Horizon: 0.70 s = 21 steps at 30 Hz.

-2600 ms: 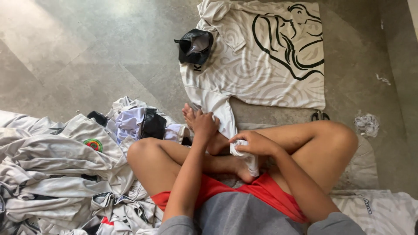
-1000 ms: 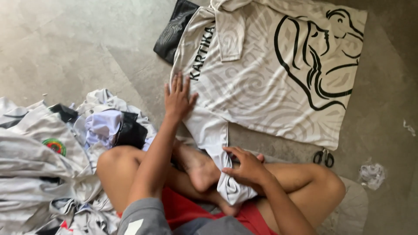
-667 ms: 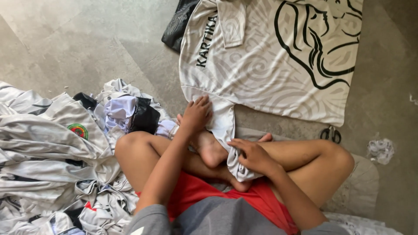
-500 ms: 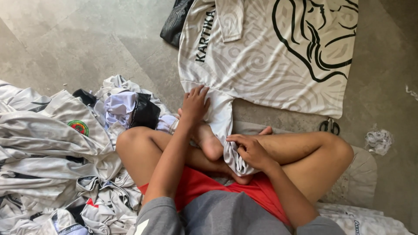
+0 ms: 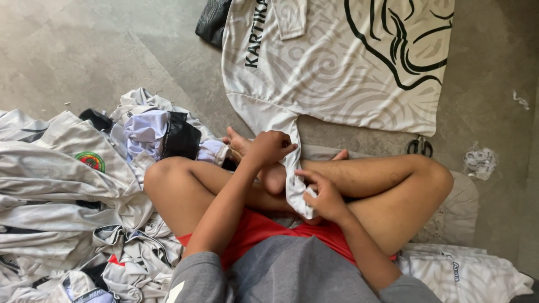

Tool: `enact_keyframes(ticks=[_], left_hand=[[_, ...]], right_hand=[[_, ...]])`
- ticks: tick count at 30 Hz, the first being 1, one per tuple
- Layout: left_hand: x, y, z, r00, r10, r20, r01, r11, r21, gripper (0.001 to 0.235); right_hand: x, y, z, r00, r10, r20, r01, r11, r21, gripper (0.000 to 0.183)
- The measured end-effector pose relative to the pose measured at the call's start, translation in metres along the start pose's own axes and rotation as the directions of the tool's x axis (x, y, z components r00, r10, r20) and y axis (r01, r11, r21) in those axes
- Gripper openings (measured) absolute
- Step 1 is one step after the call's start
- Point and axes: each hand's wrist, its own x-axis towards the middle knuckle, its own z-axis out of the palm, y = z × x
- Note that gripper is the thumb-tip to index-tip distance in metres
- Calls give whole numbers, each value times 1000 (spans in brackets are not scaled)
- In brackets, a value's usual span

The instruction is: The person sits on the floor and uses scissors to cut a white t-shirt, trimming the hem and sleeves. After cutting, they fold the t-shirt and place it on a pile of other clothes.

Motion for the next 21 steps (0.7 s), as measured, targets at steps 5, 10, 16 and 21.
enact_keyframes(ticks=[5, 10, 16, 21], left_hand=[[-4, 3, -15, 997, -77, 0, 76, 990, -115, 30], [3, -8, -3, 996, -77, -49, 69, 988, -137, 20], [5, -10, -4, 997, -49, 56, 50, 999, -13, 23], [8, -4, -11, 993, -67, 102, 67, 998, 0, 30]], right_hand=[[40, 36, -25, 996, -62, -60, 82, 454, 887, 49], [45, 22, -21, 990, 122, -64, 35, 228, 973, 39], [14, -23, -23, 937, -52, -346, -134, 861, -491, 32], [11, -48, -3, 997, 22, -71, -69, 615, -785, 75]])
